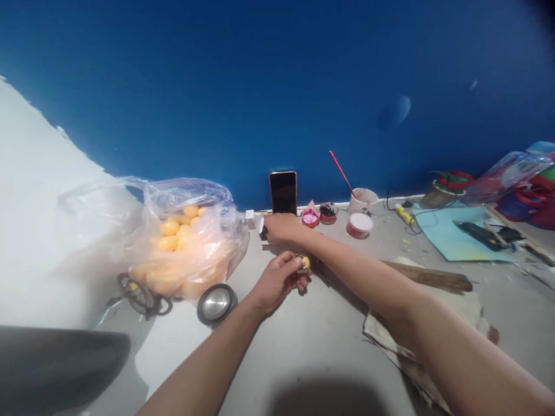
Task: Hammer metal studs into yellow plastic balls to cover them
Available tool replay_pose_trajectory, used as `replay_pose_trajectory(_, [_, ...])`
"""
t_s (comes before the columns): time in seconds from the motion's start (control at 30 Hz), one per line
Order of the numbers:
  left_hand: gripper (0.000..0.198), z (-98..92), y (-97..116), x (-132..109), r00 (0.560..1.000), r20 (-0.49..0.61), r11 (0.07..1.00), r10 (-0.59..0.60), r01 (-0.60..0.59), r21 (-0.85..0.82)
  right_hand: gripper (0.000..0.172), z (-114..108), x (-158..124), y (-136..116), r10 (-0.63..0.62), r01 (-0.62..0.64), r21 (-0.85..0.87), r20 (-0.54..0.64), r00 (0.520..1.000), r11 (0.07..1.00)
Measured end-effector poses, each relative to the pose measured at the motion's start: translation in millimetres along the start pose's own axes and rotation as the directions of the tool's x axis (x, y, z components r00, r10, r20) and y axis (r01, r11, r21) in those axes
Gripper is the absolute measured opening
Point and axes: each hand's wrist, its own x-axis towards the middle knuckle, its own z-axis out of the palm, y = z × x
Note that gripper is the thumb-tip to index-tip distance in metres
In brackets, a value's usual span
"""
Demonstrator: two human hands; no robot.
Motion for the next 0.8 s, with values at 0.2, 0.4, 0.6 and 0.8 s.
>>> replay_pose_trajectory(0.2, [0.044, -0.4, -1, 1, 1.0, 0.009, 1.0, 0.008, -0.009, 0.017, 0.026, 4, -6, 2, 0.073, -0.066, 0.073, -0.094, 0.993, 0.995])
replay_pose_trajectory(0.4, [0.044, -1.3, -3, 1, 1.0, 0.014, 1.0, 0.015, -0.015, 0.006, 0.024, 15, -8, 8, 0.1, -0.042, 0.206, -0.279, 0.955, 0.978])
replay_pose_trajectory(0.6, [0.042, -2.7, -4, 2, 1.0, 0.024, 1.0, 0.003, -0.003, -0.016, 0.013, 33, -3, 23, 0.105, 0.07, 0.41, -0.389, 0.915, 0.909])
replay_pose_trajectory(0.8, [0.043, -2.2, -4, 2, 1.0, 0.018, 1.0, 0.002, -0.002, -0.028, 0.011, 45, 4, 31, 0.052, 0.217, 0.551, -0.431, 0.901, 0.806])
